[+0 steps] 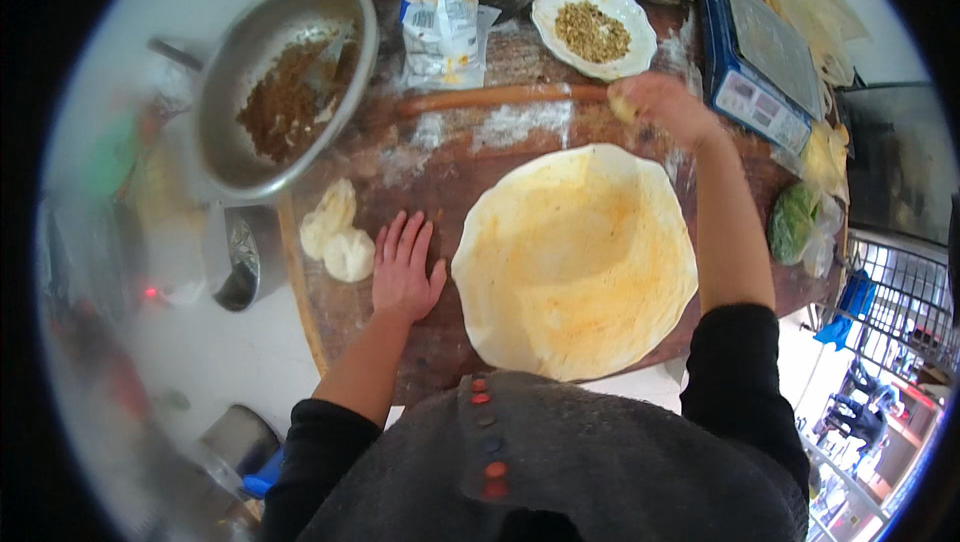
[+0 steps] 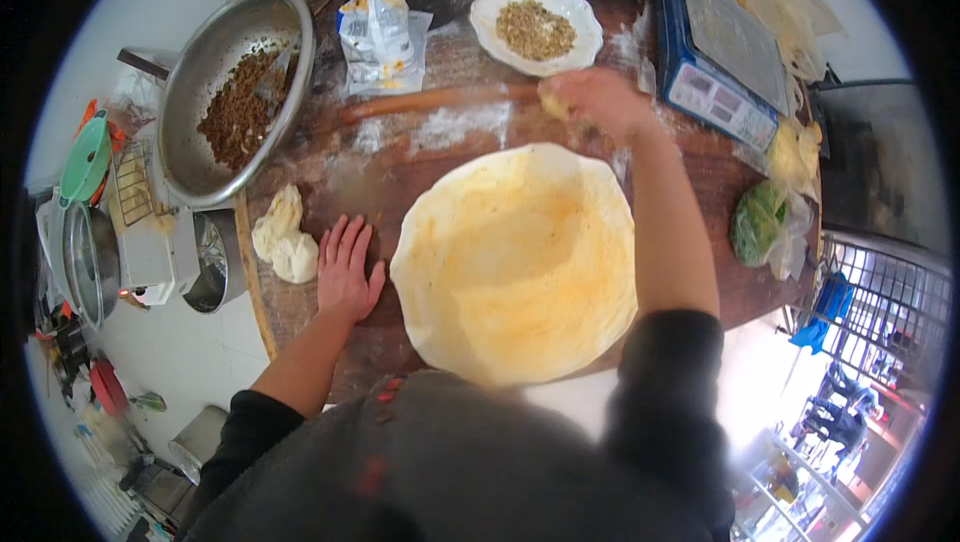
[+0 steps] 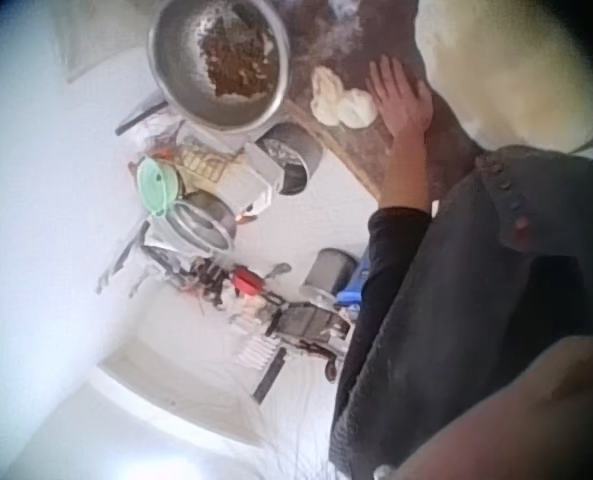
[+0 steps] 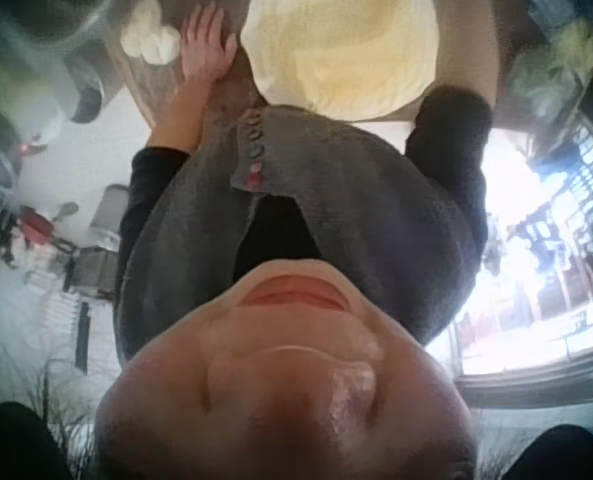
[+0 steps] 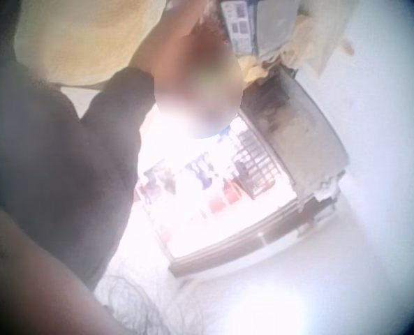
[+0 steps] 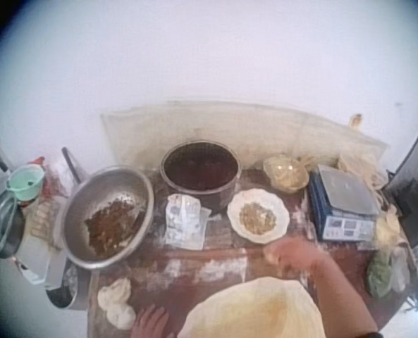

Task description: The person spreads a reddish spice mixture over a large flattened dough, then adds a brown crumbly mixture, seeds, and chopped green herbs. The person folds the dough edges inward to enclose the fillings.

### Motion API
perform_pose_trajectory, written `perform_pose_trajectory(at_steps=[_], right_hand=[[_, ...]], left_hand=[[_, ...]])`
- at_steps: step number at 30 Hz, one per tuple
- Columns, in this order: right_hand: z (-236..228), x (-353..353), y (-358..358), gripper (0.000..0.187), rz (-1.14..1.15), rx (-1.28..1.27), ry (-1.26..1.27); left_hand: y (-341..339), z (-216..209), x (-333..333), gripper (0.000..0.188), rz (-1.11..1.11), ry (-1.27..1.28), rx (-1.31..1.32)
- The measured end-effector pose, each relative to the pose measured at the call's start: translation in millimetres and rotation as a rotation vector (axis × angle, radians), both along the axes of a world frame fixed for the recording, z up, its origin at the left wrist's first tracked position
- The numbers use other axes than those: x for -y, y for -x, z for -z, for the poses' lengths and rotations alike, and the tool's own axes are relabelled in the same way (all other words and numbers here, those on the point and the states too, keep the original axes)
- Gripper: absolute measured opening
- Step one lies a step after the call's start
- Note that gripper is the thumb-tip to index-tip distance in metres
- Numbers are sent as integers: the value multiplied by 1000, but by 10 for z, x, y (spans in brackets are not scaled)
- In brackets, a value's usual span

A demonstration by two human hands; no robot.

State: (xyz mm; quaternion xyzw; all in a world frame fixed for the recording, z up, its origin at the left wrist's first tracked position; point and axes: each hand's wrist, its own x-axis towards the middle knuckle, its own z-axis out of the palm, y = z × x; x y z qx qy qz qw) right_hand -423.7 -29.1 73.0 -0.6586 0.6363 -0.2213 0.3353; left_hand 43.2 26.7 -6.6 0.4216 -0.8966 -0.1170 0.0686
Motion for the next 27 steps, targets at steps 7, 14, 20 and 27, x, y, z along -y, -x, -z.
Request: perform_pose_trajectory(at_steps=[7, 14, 20, 27], right_hand=[[781, -865, -1556, 26, 347, -498, 322], [969, -1130, -1356, 31, 214, -369, 330], [961, -1438, -697, 38, 323, -731, 195], [745, -2120, -756, 23, 639, -719, -51]], left_hand=[[-3, 16, -10, 57, 4, 23, -10], [-23, 90, -25, 55, 19, 99, -53], [-21, 134, -6, 55, 32, 125, -102], [-30, 165, -15, 55, 41, 146, -106]])
